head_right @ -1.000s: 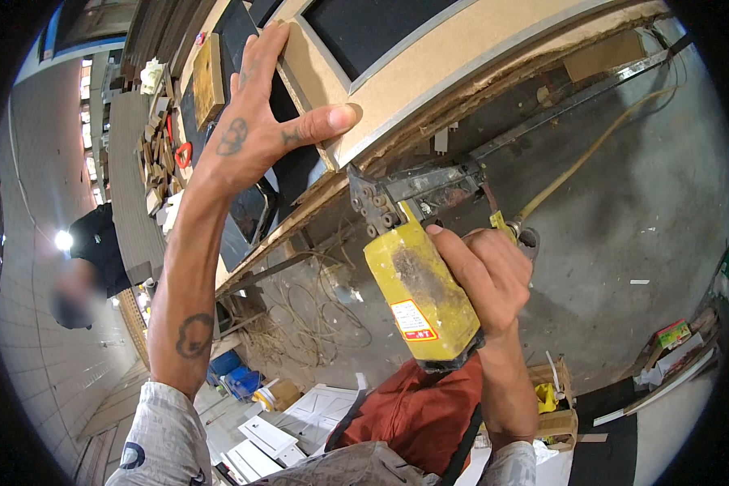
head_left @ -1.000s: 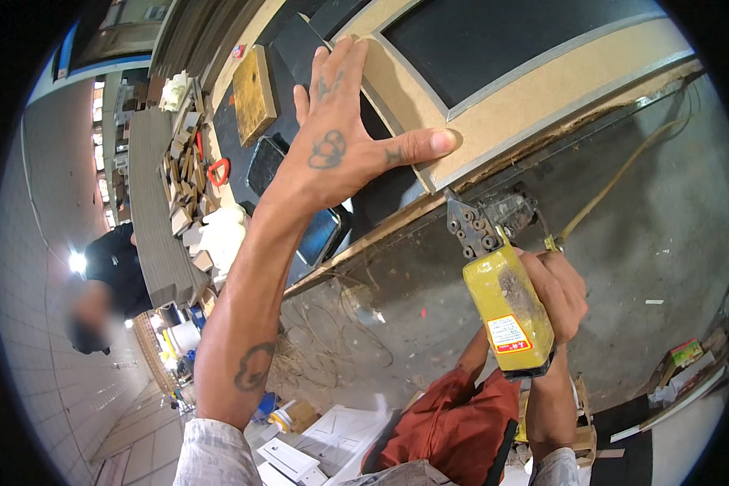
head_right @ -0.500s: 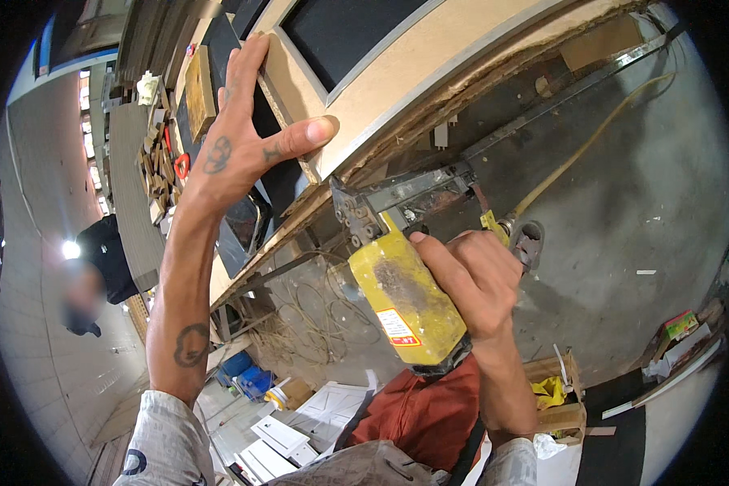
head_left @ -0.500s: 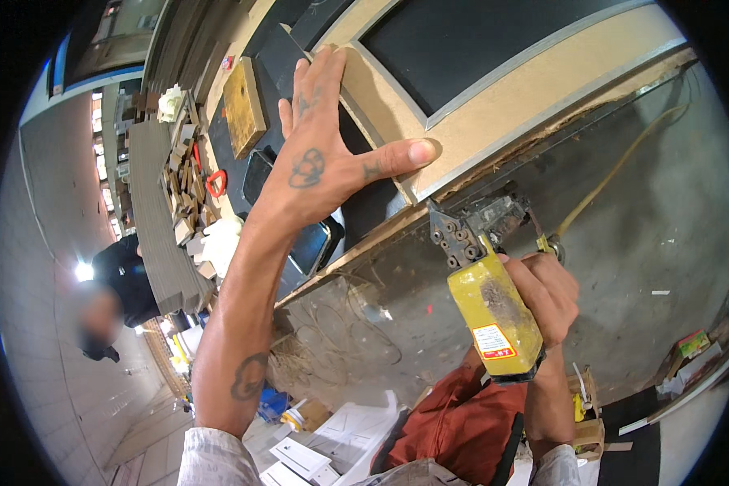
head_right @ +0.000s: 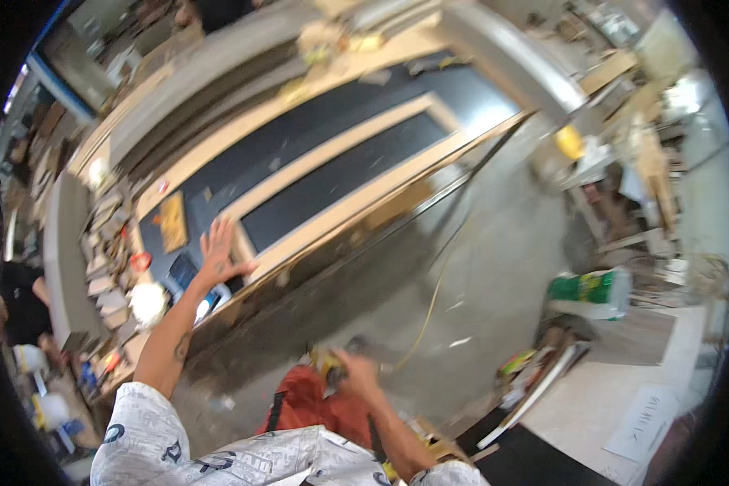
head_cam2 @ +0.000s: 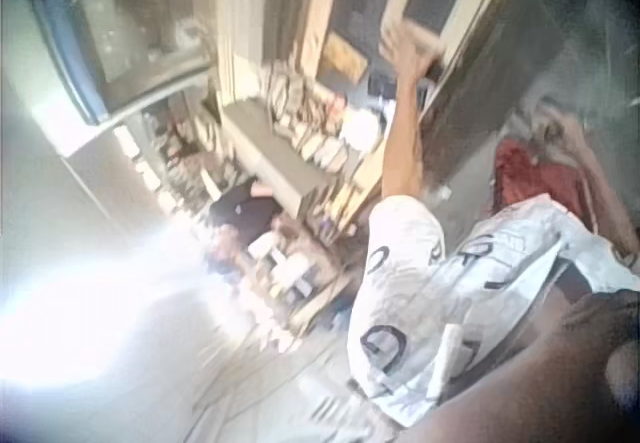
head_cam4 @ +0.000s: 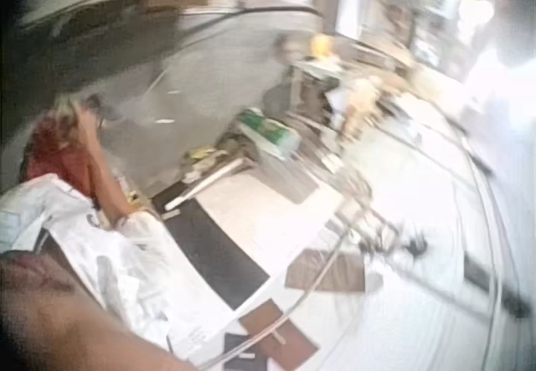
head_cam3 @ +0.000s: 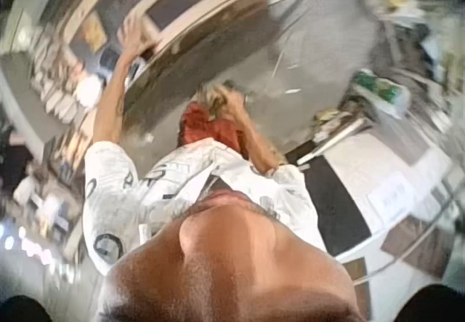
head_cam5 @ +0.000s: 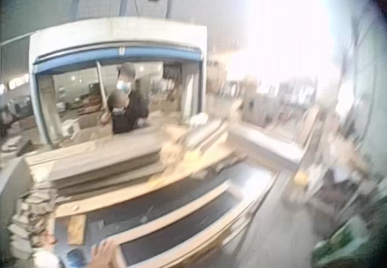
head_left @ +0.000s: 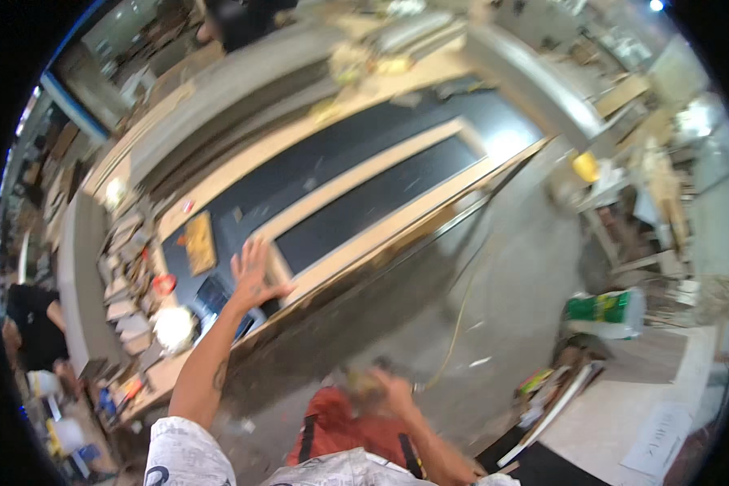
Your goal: The recorder uses a hammer and a pneumatic nail gun to assemble decorative wooden trim pieces and frames in a woodworking shop.
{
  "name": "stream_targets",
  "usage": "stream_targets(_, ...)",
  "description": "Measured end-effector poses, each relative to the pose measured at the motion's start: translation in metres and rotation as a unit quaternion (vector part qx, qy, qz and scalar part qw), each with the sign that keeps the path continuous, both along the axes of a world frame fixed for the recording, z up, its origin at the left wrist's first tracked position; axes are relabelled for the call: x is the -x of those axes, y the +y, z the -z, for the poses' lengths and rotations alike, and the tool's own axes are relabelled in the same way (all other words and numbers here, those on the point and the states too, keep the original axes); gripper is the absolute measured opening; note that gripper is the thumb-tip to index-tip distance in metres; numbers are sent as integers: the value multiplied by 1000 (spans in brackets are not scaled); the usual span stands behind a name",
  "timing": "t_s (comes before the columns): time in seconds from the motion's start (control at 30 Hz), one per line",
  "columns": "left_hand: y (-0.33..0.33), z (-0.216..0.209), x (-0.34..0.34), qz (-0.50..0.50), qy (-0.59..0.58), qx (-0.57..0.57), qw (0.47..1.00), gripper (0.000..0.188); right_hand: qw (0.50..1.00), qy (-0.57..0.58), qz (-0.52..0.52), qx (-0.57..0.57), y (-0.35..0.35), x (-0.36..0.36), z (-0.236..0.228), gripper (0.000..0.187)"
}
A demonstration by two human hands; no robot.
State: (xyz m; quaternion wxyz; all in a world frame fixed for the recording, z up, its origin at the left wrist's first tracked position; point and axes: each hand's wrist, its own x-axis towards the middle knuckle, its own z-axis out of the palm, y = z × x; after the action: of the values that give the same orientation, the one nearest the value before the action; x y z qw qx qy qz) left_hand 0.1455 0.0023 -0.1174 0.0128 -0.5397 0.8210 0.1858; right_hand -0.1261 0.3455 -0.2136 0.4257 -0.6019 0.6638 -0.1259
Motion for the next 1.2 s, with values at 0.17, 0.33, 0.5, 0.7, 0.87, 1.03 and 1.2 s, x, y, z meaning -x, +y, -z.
stream_targets(0.17, 10, -4, -9, -23, 37, -36, 998, 129, 995, 97, 9, -18, 76, 98, -65, 71)
stream_targets(0.33, 7, -17, -2, -28, 52, -8, 998, 125, 972, 177, 143, -51, 68, 177, -105, 55)
stream_targets(0.5, 6, -14, 10, -61, 54, 41, 996, 106, 953, 20, 288, 90, -19, 245, -103, 43)
stream_targets(0.7, 12, -12, 24, -119, 53, 131, 983, 72, 908, -134, 381, 107, -183, 274, -195, 36)
stream_targets(0.87, 15, -19, 39, -193, 15, 104, 975, 66, 941, -82, 322, 70, -314, 343, -240, 32)
stream_targets(1.03, 8, -21, 78, -345, 4, 68, 936, 59, 959, -51, 279, 25, -454, 425, -244, 27)
stream_targets(1.2, 29, -30, 141, -500, 152, 225, 822, 51, 973, -63, 212, -62, -580, 507, -218, 32)
